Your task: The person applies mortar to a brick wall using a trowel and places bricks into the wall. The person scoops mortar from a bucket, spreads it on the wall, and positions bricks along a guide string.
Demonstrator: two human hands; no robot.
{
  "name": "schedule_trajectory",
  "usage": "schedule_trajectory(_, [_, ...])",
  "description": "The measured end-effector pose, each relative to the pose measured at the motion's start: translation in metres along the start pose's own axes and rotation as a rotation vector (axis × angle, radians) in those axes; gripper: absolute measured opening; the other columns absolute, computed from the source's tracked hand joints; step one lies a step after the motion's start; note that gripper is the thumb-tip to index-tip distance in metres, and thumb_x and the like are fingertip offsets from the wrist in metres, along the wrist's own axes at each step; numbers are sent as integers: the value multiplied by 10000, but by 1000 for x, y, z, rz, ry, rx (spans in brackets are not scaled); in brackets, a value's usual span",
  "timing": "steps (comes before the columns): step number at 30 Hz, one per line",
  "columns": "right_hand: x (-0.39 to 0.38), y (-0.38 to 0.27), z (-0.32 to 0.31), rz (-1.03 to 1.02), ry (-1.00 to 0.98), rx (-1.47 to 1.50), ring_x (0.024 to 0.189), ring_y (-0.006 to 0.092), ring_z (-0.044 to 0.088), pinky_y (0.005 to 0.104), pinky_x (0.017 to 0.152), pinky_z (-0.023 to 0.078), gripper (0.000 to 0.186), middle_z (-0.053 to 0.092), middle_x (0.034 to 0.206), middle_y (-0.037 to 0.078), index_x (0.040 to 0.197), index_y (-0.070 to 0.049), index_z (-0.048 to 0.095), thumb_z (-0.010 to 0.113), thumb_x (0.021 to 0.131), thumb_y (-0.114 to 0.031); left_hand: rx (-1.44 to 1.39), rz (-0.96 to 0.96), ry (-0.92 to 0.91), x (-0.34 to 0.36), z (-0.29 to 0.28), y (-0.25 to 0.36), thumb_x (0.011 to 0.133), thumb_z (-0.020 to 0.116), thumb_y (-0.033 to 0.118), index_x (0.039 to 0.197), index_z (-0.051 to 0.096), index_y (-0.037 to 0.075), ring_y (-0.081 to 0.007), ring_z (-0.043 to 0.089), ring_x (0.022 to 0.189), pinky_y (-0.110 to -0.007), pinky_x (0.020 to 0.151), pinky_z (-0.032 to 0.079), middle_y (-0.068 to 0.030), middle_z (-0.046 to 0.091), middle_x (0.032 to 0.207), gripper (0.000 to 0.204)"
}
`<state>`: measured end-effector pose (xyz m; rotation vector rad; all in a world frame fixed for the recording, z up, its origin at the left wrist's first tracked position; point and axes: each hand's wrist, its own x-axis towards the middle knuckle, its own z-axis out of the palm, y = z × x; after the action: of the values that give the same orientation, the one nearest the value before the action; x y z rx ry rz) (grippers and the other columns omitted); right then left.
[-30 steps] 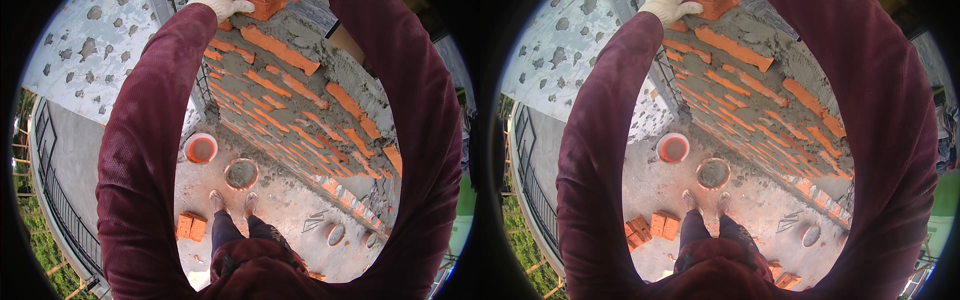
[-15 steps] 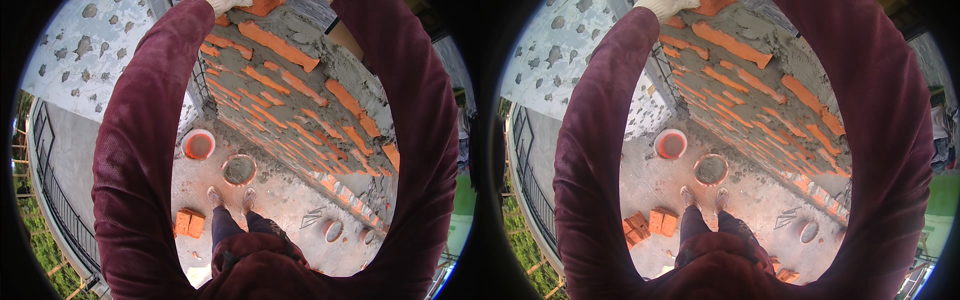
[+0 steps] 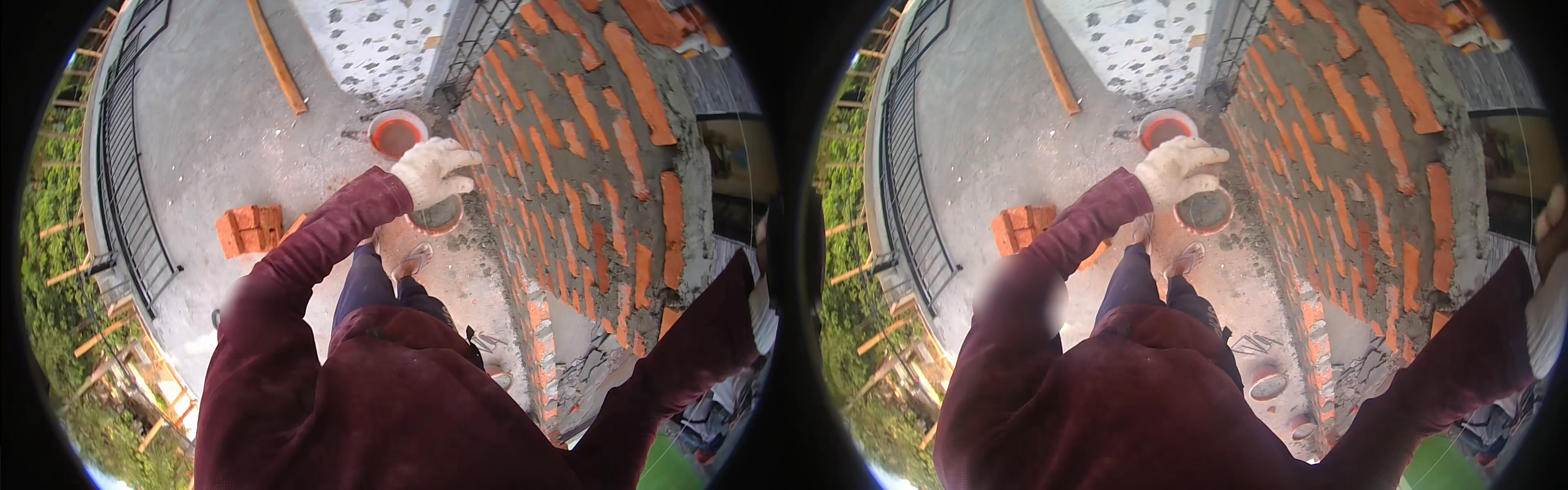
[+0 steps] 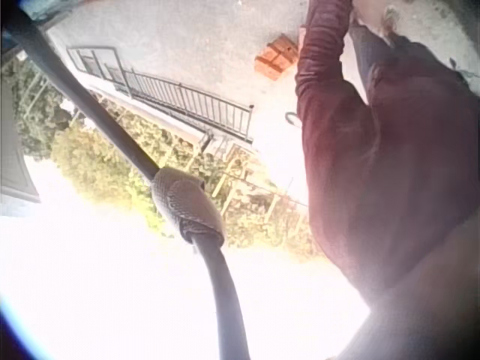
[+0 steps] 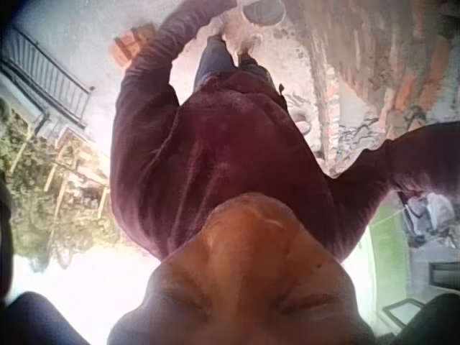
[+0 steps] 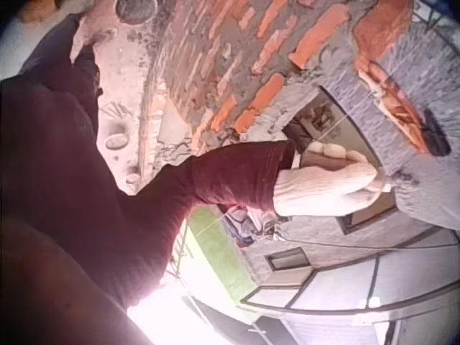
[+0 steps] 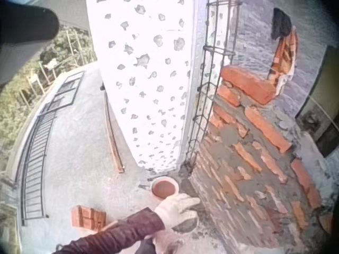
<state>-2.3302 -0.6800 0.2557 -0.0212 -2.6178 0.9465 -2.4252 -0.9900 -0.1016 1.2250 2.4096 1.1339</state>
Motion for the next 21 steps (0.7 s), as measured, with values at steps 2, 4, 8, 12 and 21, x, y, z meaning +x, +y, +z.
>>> schedule_trajectory(2, [-62, 5, 42, 96, 192, 216, 676, 175, 591, 291, 652, 467, 325, 653, 854, 129, 1188, 32, 588, 559, 931, -164, -64, -430, -420, -134, 65, -42, 923, 691, 367, 1376, 642, 141, -401, 588, 1253, -492, 1055, 469, -193, 635, 1346, 509])
schedule_trajectory(4, [-107, 20, 96, 194, 62, 353, 618, 147, 558, 260, 609, 445, 322, 630, 815, 109, 1200, 40, 559, 567, 916, -111, -307, -941, -491, -267, 121, -65, 893, 683, 370, 1347, 669, 107, -384, 654, 1188, -432, 1027, 508, -196, 703, 1246, 525])
schedule_trajectory(8, [-194, 80, 258, 908, -512, 601, 507, 149, 513, 287, 482, 428, 273, 515, 672, 46, 1082, 24, 553, 589, 825, -62, -253, -1601, -353, -489, 178, -70, 867, 729, 468, 1367, 660, 64, -348, 674, 1207, -414, 1046, 517, -222, 689, 1313, 647])
schedule_trajectory(12, [-320, 109, 376, 1304, -814, 441, 418, 174, 529, 327, 403, 454, 166, 545, 660, 58, 955, -40, 548, 615, 803, -56, -228, -1635, -442, -569, 182, -79, 836, 785, 418, 1398, 623, 49, -344, 651, 1240, -419, 1062, 505, -205, 680, 1330, 692])
schedule_trajectory(21, [-469, 103, 463, 1530, -973, 294, 470, 177, 564, 336, 424, 512, 208, 564, 688, 68, 1000, -66, 517, 616, 821, -31, 50, -1541, -291, -517, 179, -255, 783, 835, 389, 1333, 617, 161, -353, 596, 1273, -467, 1043, 499, -127, 638, 1348, 634])
